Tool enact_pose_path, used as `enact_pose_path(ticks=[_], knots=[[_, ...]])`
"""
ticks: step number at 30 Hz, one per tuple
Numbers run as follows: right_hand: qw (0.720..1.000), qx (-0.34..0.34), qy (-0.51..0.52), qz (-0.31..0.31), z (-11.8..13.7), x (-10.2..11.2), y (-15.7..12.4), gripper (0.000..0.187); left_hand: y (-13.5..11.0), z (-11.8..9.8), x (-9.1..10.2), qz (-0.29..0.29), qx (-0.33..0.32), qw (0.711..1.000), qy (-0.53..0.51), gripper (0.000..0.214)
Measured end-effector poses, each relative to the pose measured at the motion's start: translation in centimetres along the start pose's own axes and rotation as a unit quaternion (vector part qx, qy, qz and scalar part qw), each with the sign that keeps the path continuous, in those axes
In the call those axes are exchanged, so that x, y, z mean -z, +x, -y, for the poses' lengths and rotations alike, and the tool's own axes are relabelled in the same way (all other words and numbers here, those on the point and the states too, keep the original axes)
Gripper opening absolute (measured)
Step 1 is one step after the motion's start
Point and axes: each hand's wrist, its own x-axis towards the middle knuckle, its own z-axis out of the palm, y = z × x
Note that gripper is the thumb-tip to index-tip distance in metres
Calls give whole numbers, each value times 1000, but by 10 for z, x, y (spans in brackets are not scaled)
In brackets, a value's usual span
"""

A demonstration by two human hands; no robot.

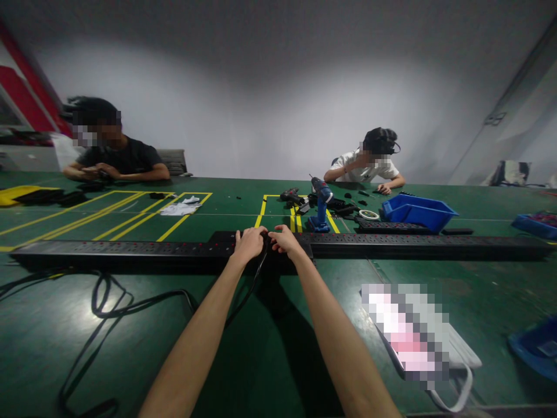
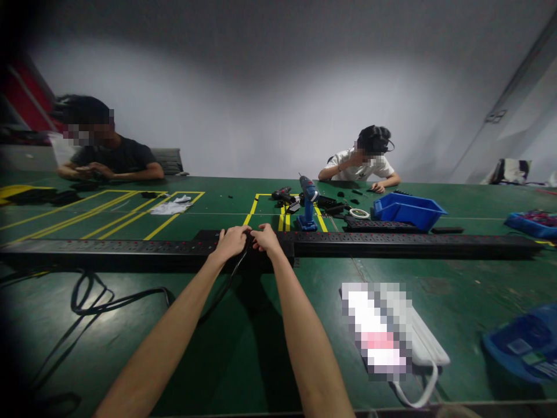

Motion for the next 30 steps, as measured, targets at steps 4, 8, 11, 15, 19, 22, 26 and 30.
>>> enact_pose_path(ticks=[4,8,11,15,19,22,26,30], knots=[[999,-17,46,-3,3,-3,2,43,0,-1,0,0,5,1000,-1,38],[997,-28,68,-13,6,-4,3,38,0,0,0,-2,1,1000,-2,39],[996,-35,83,-17,8,-3,3,32,2,2,-2,-1,-3,1000,0,40],[995,-36,89,-24,10,-3,2,25,3,3,-2,-1,-3,1000,3,39],[996,-25,79,-34,8,-5,-2,28,4,2,-1,3,0,1000,1,38],[998,3,49,-48,3,-5,-6,32,4,1,0,5,3,1000,0,38],[993,83,-43,-75,-4,-4,-9,30,4,-1,1,4,5,1000,1,38],[990,99,-54,-86,-8,-4,-6,27,3,-2,2,4,5,1000,1,38]])
